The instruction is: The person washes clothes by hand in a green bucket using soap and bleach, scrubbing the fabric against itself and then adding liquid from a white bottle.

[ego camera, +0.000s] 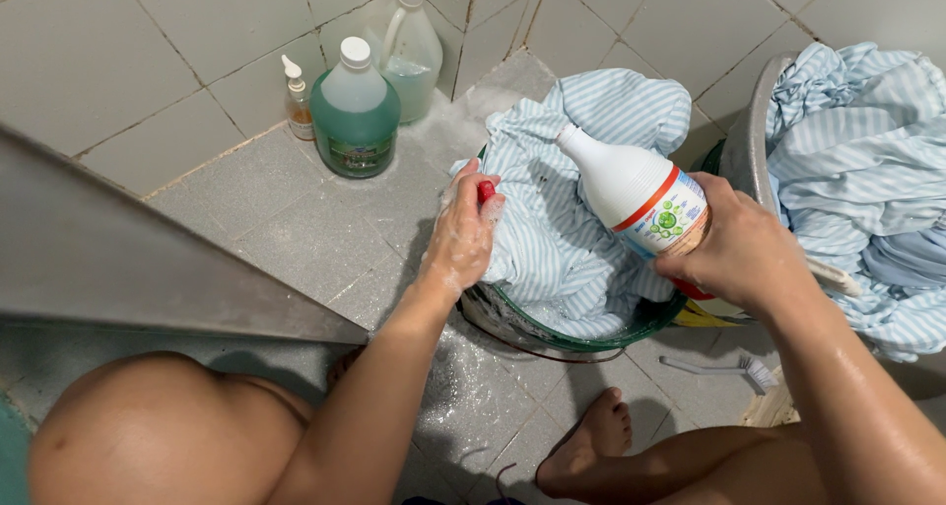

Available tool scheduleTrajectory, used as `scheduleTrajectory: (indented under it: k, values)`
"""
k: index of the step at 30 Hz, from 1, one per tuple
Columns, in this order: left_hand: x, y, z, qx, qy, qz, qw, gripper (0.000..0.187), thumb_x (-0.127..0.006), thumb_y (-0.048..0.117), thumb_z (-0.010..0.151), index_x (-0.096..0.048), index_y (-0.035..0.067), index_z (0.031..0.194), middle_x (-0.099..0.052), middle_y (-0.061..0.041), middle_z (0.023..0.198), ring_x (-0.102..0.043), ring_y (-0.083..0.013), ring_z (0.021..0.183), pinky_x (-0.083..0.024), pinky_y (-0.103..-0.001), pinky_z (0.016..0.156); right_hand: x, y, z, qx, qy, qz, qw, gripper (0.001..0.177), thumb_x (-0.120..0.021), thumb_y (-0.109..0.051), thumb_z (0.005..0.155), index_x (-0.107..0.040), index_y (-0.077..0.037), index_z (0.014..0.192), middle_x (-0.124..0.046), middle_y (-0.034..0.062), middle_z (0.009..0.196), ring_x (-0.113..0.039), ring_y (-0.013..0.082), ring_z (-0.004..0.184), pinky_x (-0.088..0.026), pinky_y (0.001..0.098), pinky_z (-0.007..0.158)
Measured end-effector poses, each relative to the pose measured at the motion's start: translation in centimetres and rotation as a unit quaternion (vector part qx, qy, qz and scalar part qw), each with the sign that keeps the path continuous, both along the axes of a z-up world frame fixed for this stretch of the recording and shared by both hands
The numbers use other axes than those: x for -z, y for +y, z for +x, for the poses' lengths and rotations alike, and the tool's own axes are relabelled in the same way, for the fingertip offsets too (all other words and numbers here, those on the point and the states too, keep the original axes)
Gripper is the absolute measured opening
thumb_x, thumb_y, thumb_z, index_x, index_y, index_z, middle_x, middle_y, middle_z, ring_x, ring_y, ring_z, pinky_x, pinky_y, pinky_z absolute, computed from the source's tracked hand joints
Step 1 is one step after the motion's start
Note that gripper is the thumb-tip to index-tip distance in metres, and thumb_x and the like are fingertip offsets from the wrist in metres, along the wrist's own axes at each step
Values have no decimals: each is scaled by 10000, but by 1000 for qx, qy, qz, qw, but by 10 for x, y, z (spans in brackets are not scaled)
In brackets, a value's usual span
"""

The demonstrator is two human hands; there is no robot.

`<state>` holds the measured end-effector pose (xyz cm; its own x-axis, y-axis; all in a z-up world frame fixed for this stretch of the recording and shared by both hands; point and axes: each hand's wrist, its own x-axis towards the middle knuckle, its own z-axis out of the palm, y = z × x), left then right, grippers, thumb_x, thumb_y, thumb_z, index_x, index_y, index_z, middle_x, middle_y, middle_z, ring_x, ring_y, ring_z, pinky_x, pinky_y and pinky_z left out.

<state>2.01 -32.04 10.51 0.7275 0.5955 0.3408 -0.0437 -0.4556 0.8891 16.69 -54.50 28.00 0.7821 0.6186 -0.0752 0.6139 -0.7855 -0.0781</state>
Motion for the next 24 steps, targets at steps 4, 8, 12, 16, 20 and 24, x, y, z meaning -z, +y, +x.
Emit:
scheduleTrajectory:
  k: [4,8,12,16,20,24]
  values:
    - [0,0,-1,-4,0,12,1000,264,-555,208,1047,-509,14,1220,-545,-269,1432,-429,-447,1444,-380,-517,1153,-2,3,0,-2,7,4,1000,1027,-916,-341,517,-515,-123,1437,-689,176,1222,-662,375,1121,-516,462,935]
    - [0,0,1,-10,8,9,1000,277,-564,211,1037,-514,13,1225,-485,-297,1475,-436,-460,1408,-378,-521,1137,-4,8,-2,5,3,-8,1000,1045,-922,-340,517,-505,-125,1451,-680,181,1234,-655,382,1121,-513,466,932]
    - [3,1,-1,-5,-4,21,1000,278,-560,218,1049,-511,13,1229,-502,-292,1470,-442,-470,1427,-376,-527,1151,-3,10,-2,9,17,-10,1000,1009,-909,-326,523,-523,-141,1437,-681,169,1245,-655,367,1137,-513,457,944]
    - [6,1,1,-10,1,12,1000,293,-575,221,1034,-514,17,1236,-459,-312,1501,-452,-476,1389,-380,-528,1131,1,10,0,-2,8,-8,1000,1035,-919,-338,514,-514,-120,1441,-675,181,1250,-651,377,1139,-511,459,948]
    - [4,1,2,-18,5,15,1000,283,-580,241,1041,-551,23,1219,-483,-287,1492,-460,-467,1395,-382,-529,1129,4,8,0,-15,16,3,1000,1008,-901,-355,540,-513,-109,1437,-683,181,1245,-663,372,1132,-519,449,952]
    - [-33,5,5,-62,96,-148,982,344,-600,342,1016,-603,76,1234,-620,-198,1256,-610,-377,1165,-471,-468,1008,14,6,-5,85,153,128,976,1014,-903,-310,564,-483,-107,1464,-718,132,1182,-700,270,1054,-547,393,921]
